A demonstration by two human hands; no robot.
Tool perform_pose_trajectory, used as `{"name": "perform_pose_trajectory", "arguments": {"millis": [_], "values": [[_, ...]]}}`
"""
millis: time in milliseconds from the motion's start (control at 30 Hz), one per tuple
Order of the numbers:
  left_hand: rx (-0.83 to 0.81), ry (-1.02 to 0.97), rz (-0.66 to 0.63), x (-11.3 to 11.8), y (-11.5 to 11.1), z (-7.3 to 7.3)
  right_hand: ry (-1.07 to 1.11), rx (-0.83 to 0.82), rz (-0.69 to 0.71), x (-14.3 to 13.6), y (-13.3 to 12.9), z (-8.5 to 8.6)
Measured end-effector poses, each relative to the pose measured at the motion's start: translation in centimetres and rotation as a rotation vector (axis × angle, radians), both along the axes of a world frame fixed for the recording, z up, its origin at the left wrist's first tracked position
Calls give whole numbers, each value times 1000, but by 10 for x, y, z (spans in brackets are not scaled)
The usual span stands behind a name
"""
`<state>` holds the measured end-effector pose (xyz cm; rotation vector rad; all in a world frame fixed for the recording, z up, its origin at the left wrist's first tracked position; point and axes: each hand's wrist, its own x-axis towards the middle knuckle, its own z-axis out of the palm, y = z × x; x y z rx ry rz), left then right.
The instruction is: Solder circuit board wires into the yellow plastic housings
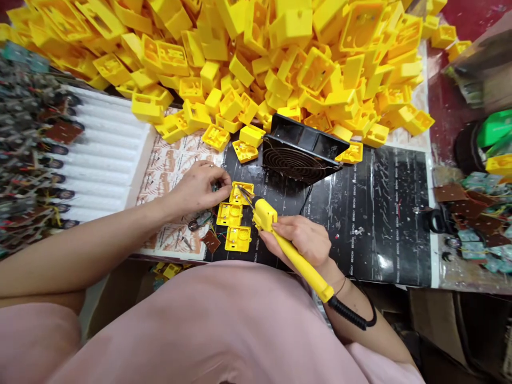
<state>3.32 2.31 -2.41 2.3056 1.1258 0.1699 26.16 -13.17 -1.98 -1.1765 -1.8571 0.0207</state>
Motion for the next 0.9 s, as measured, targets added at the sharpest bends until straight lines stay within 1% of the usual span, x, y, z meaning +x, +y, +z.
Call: {"name": "perform_pose_trajectory", "arguments": {"millis": [200, 367, 533, 600, 733, 833, 900], "values": [[21, 19, 5, 4, -1, 0, -106, -12, 69, 2, 2, 8], [13, 20, -1, 5, -1, 1, -53, 20, 52, 5, 2, 6], [21, 5, -1, 6, -2, 0, -102, -15, 86, 4, 1, 8], [15, -1, 5, 6, -3, -1, -82, -5, 97, 5, 0, 9], [8, -9, 13, 6, 0, -2, 66, -21, 42, 11, -2, 9], [3, -16, -19, 6, 1, 3, 138, -58, -10, 7, -6, 7], [16, 8, -41, 1, 0, 5, 164, -56, -79, 1, -10, 3]]}}
